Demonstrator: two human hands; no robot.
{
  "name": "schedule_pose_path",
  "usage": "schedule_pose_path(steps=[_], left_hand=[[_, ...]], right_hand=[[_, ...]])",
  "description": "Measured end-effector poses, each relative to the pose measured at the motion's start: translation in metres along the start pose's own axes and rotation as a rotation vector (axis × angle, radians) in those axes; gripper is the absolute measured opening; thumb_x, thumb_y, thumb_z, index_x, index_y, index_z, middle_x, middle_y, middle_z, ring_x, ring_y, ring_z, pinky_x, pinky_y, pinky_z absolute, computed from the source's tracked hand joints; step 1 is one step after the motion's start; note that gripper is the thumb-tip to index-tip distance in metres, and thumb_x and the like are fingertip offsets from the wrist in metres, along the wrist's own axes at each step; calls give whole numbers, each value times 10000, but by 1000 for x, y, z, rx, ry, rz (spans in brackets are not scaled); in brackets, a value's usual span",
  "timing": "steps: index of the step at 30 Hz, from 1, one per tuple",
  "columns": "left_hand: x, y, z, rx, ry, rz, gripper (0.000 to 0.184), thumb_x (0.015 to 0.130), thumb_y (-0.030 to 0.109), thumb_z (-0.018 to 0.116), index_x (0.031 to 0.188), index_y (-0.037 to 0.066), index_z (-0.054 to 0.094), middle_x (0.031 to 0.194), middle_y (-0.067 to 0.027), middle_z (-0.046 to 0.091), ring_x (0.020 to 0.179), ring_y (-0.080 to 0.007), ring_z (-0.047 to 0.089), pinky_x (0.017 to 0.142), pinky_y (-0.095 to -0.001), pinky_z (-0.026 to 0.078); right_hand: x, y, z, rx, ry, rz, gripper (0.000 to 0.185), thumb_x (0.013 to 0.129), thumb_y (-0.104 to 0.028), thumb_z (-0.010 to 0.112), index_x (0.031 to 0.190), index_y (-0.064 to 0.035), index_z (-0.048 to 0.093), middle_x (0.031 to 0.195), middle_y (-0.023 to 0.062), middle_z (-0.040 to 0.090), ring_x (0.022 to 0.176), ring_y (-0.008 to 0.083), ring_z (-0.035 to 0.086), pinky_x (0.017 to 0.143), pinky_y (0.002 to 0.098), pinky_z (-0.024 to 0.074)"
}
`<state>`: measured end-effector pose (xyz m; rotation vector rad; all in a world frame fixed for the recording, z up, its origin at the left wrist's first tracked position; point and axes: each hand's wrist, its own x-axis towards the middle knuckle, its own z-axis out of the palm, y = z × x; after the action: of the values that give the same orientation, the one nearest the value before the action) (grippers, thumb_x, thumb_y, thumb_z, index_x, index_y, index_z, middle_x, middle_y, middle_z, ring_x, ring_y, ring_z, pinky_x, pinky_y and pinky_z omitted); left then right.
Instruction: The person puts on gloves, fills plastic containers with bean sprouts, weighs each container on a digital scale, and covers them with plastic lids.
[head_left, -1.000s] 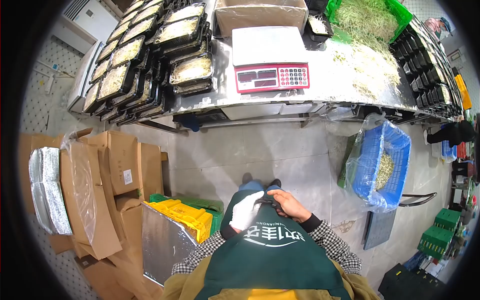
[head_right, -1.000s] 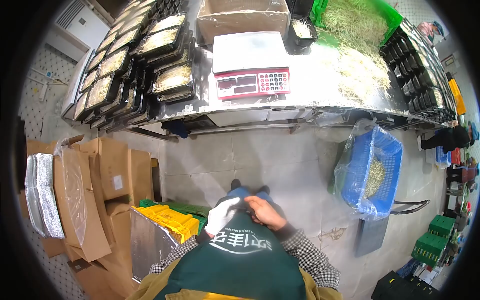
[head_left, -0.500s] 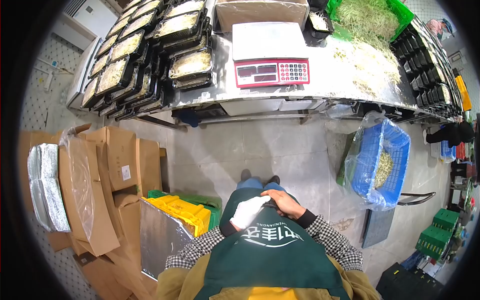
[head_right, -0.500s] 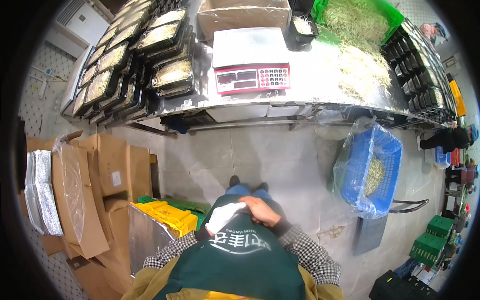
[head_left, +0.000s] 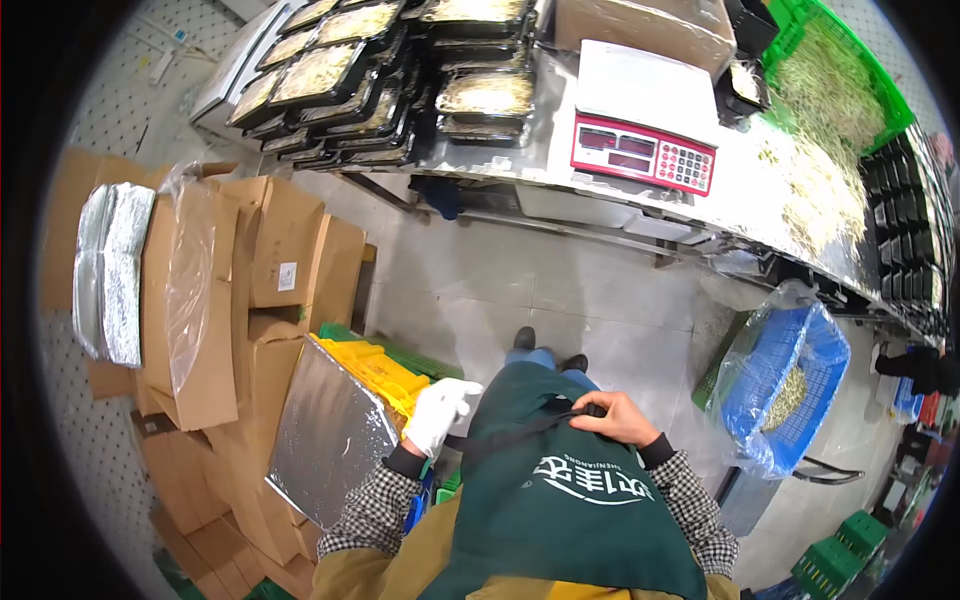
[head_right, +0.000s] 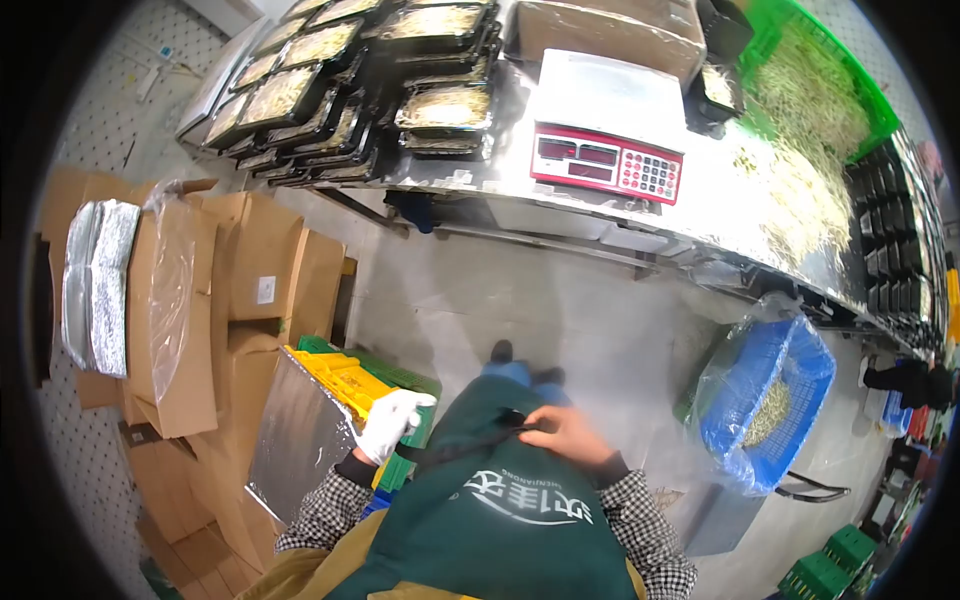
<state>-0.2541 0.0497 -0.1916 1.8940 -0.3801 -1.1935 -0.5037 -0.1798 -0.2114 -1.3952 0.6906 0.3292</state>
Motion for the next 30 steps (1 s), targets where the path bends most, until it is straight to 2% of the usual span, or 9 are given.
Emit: schedule_pose_path(steps=[6, 7, 9, 10, 11, 15, 23, 28, 30], left_hand=[[-1, 4, -18, -136, 455, 7, 307, 1025, 245, 530, 1028, 13, 731, 716, 9, 637, 525, -23, 401, 505, -225, 327], [2, 16, -19, -245, 454, -56, 261, 993, 251, 577, 1034, 48, 735, 767, -6, 664, 574, -66, 485, 541, -246, 389], [12, 15, -10, 396, 479, 362, 255, 906, 309, 665, 1021, 92, 737, 861, -55, 699, 687, -184, 606, 628, -329, 474], [17, 30, -16, 882, 315, 522, 330, 808, 378, 714, 1014, 122, 734, 953, -103, 704, 834, -295, 650, 740, -419, 508], [21, 38, -3, 865, 249, 685, 382, 784, 417, 708, 1013, 111, 725, 944, -112, 703, 852, -322, 653, 759, -437, 506], [16, 30, 75, 614, -384, 487, 521, 896, 416, 628, 1277, 61, 612, 1065, -196, 685, 962, -367, 656, 846, -412, 521], [42, 13, 87, 17, -649, -17, 289, 902, 181, 716, 1132, 7, 699, 1056, -101, 718, 955, -148, 647, 816, -306, 520], [33, 21, 97, 662, -333, 646, 195, 905, 227, 559, 903, 68, 672, 851, -142, 644, 763, -338, 621, 687, -421, 501], [31, 16, 97, 724, -292, 704, 179, 896, 220, 568, 926, 74, 668, 852, -136, 641, 763, -330, 630, 685, -422, 506]], right_hand=[[0, -8, 3, -170, -46, -90, 361, 803, -293, 790, 1047, -43, 701, 952, 78, 718, 904, 184, 664, 820, 317, 512], [2, -4, 3, -118, -30, -58, 351, 807, -281, 784, 1047, -39, 700, 955, 81, 718, 903, 184, 664, 821, 317, 512], [8, 8, 3, -13, 3, 4, 332, 815, -257, 772, 1047, -31, 697, 960, 87, 717, 902, 184, 664, 823, 317, 513], [9, 5, 1, -16, -21, 9, 305, 825, -225, 756, 1042, -20, 695, 966, 101, 716, 902, 178, 662, 826, 318, 516], [9, 0, 1, -16, -21, -4, 310, 827, -220, 758, 1051, -16, 691, 971, 100, 715, 905, 172, 659, 827, 314, 515], [4, -15, 4, 41, -8, -21, 335, 837, -209, 766, 1082, 0, 672, 974, 78, 706, 917, 139, 644, 821, 291, 510], [2, -9, 8, 175, -16, -21, 297, 851, -165, 760, 1069, 10, 662, 902, 22, 671, 813, 86, 596, 708, 250, 488], [1, -19, 14, 174, 21, 27, 279, 824, -169, 771, 1033, -4, 687, 852, -27, 630, 754, 51, 538, 665, 227, 447], [4, -20, 17, 218, 43, 33, 228, 853, -162, 737, 998, 1, 669, 832, -1, 651, 719, 67, 565, 630, 241, 455]])
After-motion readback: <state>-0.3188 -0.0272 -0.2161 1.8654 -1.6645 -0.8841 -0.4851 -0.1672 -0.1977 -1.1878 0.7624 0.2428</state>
